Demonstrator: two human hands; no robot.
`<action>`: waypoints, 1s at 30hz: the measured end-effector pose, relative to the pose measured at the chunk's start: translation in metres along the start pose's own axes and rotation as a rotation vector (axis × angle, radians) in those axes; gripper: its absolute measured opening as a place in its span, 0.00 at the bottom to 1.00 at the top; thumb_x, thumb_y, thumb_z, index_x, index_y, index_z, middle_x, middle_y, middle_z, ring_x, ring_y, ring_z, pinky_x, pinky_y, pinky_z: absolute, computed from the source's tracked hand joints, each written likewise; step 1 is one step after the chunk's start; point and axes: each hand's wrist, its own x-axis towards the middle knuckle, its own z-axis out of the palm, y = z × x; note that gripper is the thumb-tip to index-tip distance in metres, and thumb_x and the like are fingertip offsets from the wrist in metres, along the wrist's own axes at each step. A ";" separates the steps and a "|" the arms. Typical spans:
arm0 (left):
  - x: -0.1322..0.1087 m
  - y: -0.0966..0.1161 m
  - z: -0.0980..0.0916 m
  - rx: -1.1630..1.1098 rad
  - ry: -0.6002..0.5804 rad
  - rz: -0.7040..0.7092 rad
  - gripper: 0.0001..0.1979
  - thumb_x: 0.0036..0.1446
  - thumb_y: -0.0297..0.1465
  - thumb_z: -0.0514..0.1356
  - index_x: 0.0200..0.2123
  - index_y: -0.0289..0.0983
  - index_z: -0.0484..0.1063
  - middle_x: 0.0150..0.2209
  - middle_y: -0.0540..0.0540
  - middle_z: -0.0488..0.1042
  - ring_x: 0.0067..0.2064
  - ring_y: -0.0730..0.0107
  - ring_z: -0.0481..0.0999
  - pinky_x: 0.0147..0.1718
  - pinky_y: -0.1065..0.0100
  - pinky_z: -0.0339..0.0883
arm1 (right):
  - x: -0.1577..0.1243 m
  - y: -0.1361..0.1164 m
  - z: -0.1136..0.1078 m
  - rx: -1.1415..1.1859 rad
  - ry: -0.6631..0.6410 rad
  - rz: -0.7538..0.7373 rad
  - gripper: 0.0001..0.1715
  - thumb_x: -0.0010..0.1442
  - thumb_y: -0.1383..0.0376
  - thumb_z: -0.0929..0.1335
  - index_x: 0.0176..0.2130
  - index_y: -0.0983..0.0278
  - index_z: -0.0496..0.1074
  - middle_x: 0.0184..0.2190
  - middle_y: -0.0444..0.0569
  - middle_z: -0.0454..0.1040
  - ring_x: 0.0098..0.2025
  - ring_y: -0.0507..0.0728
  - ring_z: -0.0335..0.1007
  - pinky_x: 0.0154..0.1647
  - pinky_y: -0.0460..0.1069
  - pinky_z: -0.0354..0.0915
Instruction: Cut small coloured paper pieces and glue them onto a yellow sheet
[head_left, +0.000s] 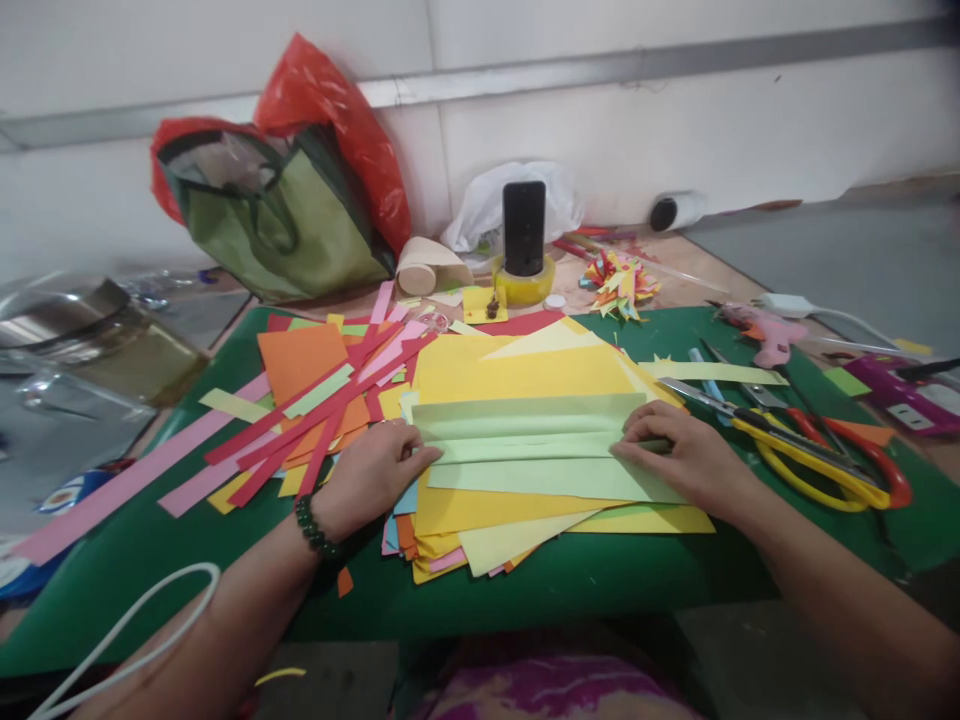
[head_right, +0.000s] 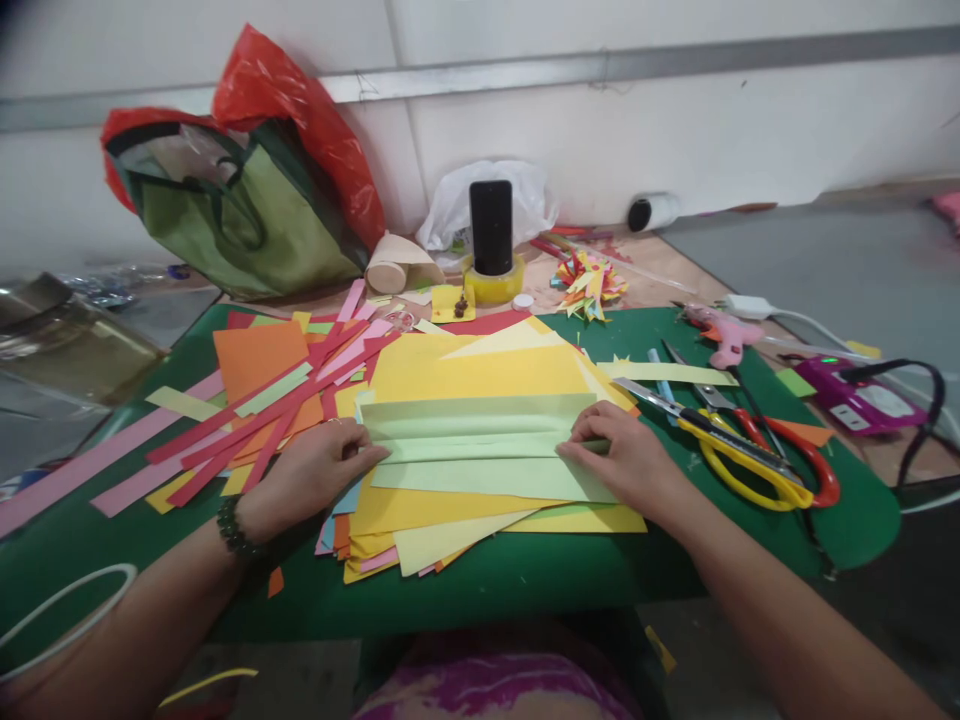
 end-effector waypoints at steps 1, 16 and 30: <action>0.000 -0.001 0.000 -0.010 0.001 0.006 0.18 0.57 0.44 0.53 0.22 0.39 0.62 0.26 0.47 0.70 0.30 0.65 0.68 0.27 0.67 0.56 | 0.000 0.000 0.000 -0.006 -0.005 -0.001 0.24 0.55 0.45 0.66 0.23 0.61 0.71 0.31 0.51 0.72 0.33 0.58 0.71 0.36 0.53 0.68; -0.006 -0.003 -0.009 -0.133 -0.052 -0.032 0.15 0.54 0.41 0.54 0.22 0.38 0.62 0.22 0.49 0.68 0.26 0.69 0.68 0.25 0.69 0.57 | -0.002 0.005 0.003 -0.042 0.011 -0.030 0.30 0.54 0.38 0.64 0.23 0.60 0.71 0.31 0.51 0.72 0.32 0.58 0.71 0.35 0.53 0.68; -0.005 -0.003 -0.014 -0.244 -0.106 -0.032 0.16 0.51 0.43 0.55 0.21 0.38 0.60 0.23 0.51 0.65 0.26 0.71 0.65 0.24 0.70 0.58 | -0.002 0.006 0.004 -0.011 0.025 -0.001 0.31 0.52 0.37 0.64 0.22 0.60 0.71 0.31 0.52 0.71 0.32 0.58 0.71 0.33 0.52 0.69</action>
